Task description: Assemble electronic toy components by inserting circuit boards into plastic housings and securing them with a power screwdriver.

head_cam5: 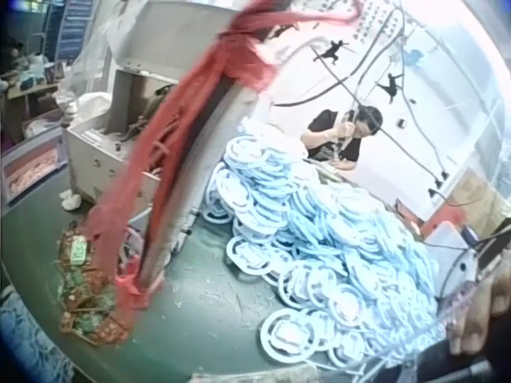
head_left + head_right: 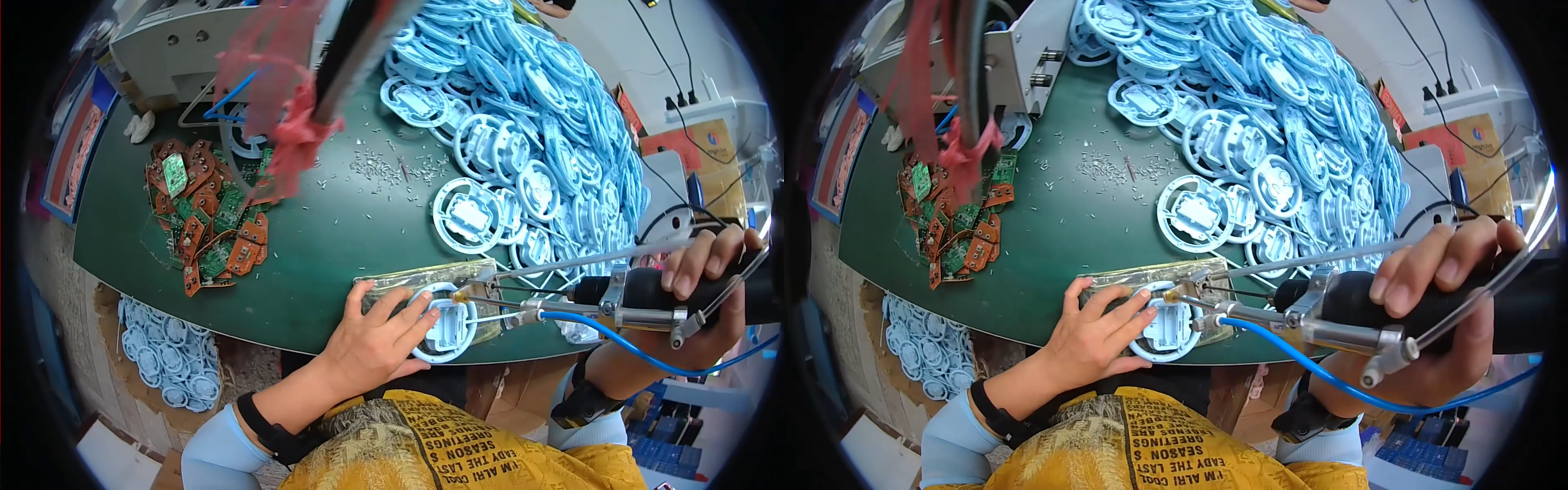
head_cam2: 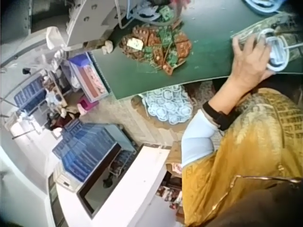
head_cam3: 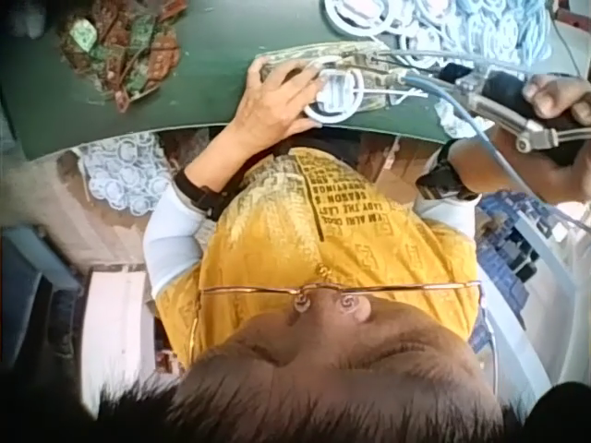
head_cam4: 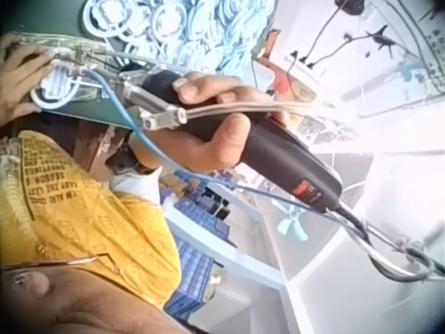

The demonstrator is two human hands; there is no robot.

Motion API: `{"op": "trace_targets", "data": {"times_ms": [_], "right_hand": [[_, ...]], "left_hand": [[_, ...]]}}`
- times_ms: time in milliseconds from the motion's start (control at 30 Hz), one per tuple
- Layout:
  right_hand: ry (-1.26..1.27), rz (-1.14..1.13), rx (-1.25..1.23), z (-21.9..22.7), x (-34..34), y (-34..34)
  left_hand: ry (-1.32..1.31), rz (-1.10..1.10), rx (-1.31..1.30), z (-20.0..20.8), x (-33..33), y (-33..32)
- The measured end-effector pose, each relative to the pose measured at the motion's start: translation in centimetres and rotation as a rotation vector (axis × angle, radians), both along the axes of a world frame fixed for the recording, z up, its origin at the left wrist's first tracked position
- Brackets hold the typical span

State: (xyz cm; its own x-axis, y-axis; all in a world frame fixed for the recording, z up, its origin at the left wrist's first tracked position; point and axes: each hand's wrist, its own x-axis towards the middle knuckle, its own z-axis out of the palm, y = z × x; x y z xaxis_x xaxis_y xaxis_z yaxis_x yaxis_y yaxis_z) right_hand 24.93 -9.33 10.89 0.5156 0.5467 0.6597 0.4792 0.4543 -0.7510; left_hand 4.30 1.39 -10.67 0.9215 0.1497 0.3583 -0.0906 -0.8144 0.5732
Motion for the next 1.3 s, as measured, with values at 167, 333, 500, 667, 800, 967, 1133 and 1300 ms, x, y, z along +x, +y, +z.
{"op": "trace_targets", "data": {"times_ms": [167, 333, 500, 667, 800, 967, 1133, 1300], "right_hand": [[0.103, -0.039, -0.025, -2.5, -1.2, 0.1], [0.079, -0.105, -0.06, -2.5, -1.5, -0.1], [0.082, -0.098, -0.044, -2.6, -1.3, -0.5], [0.077, -0.152, -0.035, -2.9, -1.8, -0.4], [0.119, -0.054, -0.063, -3.4, -1.1, -0.9], [0.08, -0.094, -0.019, -3.8, -2.7, 0.0], [0.15, -0.058, -0.088, -3.3, -1.9, 0.0], [0.059, 0.01, 0.019, 0.7, -1.0, -3.0]], "left_hand": [[0.027, 0.001, 0.019, 0.1, 0.2, -0.1], [0.031, 0.008, 0.027, 0.5, 0.2, -0.2], [0.038, 0.013, 0.043, 0.6, 0.1, -0.4], [0.048, 0.012, 0.049, 0.6, 0.1, -0.5], [0.057, 0.015, 0.048, 0.9, 0.2, -0.5], [0.05, 0.003, 0.06, 1.2, 0.3, -0.7], [0.043, 0.032, 0.064, 0.8, 0.0, -0.8], [0.014, 0.052, 0.027, 0.5, 0.3, -1.1]]}}
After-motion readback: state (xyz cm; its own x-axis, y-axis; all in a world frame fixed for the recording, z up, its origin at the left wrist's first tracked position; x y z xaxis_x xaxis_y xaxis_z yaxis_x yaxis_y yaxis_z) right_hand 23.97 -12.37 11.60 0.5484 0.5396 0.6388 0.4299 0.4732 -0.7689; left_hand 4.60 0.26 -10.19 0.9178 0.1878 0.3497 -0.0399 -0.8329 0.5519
